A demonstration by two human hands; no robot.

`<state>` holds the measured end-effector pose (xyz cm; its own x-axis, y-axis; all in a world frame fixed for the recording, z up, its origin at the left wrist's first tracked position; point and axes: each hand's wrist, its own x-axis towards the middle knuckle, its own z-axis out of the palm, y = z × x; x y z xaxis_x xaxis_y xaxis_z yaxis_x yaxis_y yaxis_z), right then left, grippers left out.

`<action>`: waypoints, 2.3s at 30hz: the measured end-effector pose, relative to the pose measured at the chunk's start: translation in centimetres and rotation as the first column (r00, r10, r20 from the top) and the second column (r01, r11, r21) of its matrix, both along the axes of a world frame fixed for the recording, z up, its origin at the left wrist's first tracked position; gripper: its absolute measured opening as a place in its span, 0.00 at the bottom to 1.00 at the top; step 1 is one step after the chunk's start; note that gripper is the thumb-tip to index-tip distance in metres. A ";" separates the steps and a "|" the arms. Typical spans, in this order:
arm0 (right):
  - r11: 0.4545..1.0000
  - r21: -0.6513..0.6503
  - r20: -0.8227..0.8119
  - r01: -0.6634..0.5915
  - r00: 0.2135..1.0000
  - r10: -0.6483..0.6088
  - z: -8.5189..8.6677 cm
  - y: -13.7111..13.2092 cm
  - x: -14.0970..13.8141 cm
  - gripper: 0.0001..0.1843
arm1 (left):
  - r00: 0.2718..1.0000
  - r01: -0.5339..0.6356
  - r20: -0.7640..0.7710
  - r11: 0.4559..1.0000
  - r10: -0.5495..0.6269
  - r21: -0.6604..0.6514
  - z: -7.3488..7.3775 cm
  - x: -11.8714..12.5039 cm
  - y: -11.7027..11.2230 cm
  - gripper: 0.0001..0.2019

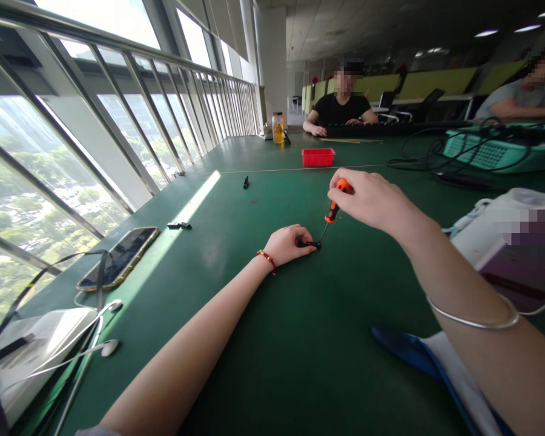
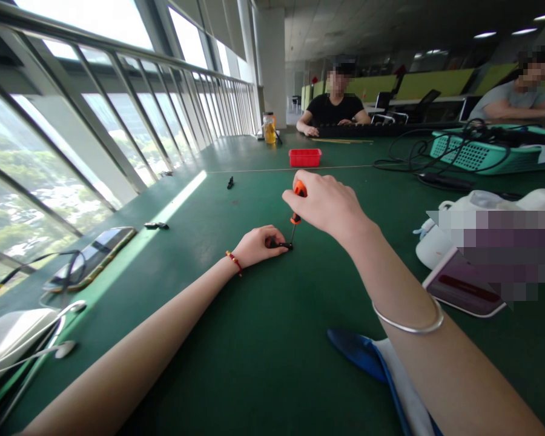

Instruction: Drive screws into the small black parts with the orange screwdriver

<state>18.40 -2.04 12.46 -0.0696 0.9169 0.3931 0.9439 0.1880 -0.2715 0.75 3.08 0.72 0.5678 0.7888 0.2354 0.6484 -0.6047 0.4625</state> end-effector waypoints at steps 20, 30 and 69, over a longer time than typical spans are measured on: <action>0.999 0.028 -0.043 0.025 0.999 -0.023 -0.4 0.4 0.2 0.15 | 1.000 0.005 0.000 1.000 -0.005 -0.009 0.1 0.0 0.0 0.10; 0.999 0.045 -0.056 0.029 0.998 -0.026 -0.4 0.4 0.1 0.18 | 1.000 0.011 0.005 1.000 -0.011 -0.001 0.0 0.0 0.1 0.10; 0.991 0.085 -0.016 0.099 0.995 -0.098 -0.6 0.3 -0.3 0.17 | 1.000 0.015 0.005 1.000 -0.015 0.003 -0.1 0.0 0.2 0.10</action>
<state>18.07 -1.77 11.86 0.0243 0.8822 0.4702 0.9559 0.1172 -0.2694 0.73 3.24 0.61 0.5780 0.7796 0.2411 0.6371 -0.6157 0.4636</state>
